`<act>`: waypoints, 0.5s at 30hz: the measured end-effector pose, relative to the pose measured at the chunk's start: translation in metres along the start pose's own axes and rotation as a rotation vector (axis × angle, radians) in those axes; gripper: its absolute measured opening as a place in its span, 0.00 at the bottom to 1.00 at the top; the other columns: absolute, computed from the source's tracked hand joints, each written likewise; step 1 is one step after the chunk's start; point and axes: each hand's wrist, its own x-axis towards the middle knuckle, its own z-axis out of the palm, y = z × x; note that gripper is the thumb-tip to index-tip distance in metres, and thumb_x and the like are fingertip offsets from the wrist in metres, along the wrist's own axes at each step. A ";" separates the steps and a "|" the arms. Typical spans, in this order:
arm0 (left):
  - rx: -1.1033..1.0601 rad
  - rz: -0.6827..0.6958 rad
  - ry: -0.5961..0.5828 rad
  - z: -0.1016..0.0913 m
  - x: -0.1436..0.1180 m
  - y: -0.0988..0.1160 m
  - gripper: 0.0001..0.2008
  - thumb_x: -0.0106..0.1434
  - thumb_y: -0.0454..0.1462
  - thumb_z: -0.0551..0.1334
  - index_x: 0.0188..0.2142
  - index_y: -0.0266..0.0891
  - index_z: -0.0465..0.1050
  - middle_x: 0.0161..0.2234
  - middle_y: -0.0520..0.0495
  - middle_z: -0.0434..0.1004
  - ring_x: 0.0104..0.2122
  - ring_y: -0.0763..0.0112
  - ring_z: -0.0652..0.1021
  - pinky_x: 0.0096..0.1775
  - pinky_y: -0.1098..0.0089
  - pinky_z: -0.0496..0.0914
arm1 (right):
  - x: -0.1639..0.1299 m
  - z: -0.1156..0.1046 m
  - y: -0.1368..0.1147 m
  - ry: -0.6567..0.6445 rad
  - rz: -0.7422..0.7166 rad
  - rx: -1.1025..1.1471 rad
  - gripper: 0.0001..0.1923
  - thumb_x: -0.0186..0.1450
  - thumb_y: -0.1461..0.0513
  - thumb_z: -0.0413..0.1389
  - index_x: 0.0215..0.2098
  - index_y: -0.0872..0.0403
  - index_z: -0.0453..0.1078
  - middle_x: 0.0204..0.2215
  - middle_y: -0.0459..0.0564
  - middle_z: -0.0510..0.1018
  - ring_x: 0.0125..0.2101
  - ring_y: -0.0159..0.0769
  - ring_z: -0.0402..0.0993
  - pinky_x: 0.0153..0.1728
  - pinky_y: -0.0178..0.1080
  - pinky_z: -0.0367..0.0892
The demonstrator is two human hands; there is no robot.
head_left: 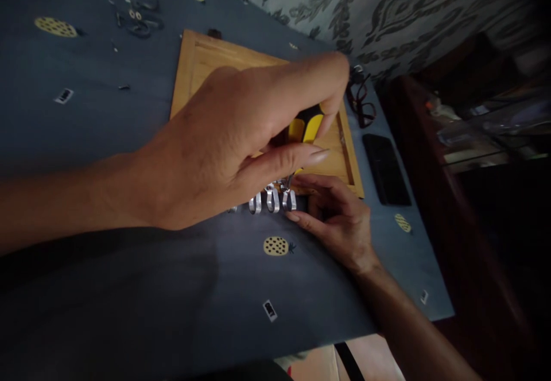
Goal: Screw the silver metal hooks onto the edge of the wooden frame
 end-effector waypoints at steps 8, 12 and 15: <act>0.043 0.177 0.082 0.007 0.005 -0.006 0.05 0.71 0.38 0.56 0.42 0.39 0.65 0.29 0.58 0.70 0.27 0.81 0.75 0.29 0.75 0.66 | 0.000 0.001 0.001 0.002 -0.008 -0.004 0.24 0.58 0.56 0.70 0.50 0.48 0.73 0.42 0.49 0.83 0.17 0.24 0.59 0.16 0.34 0.60; 0.119 0.286 0.090 0.009 0.013 0.002 0.06 0.73 0.39 0.51 0.40 0.42 0.63 0.21 0.58 0.57 0.19 0.83 0.61 0.24 0.76 0.57 | 0.001 -0.001 0.003 -0.010 -0.039 -0.009 0.23 0.57 0.56 0.70 0.49 0.48 0.73 0.37 0.46 0.83 0.16 0.24 0.58 0.16 0.33 0.59; 0.125 0.303 -0.026 0.005 0.023 0.009 0.04 0.73 0.38 0.48 0.40 0.43 0.58 0.23 0.58 0.60 0.19 0.81 0.61 0.23 0.75 0.59 | 0.001 -0.001 0.003 -0.015 -0.032 -0.019 0.23 0.57 0.56 0.70 0.49 0.49 0.73 0.35 0.45 0.82 0.16 0.24 0.58 0.17 0.33 0.59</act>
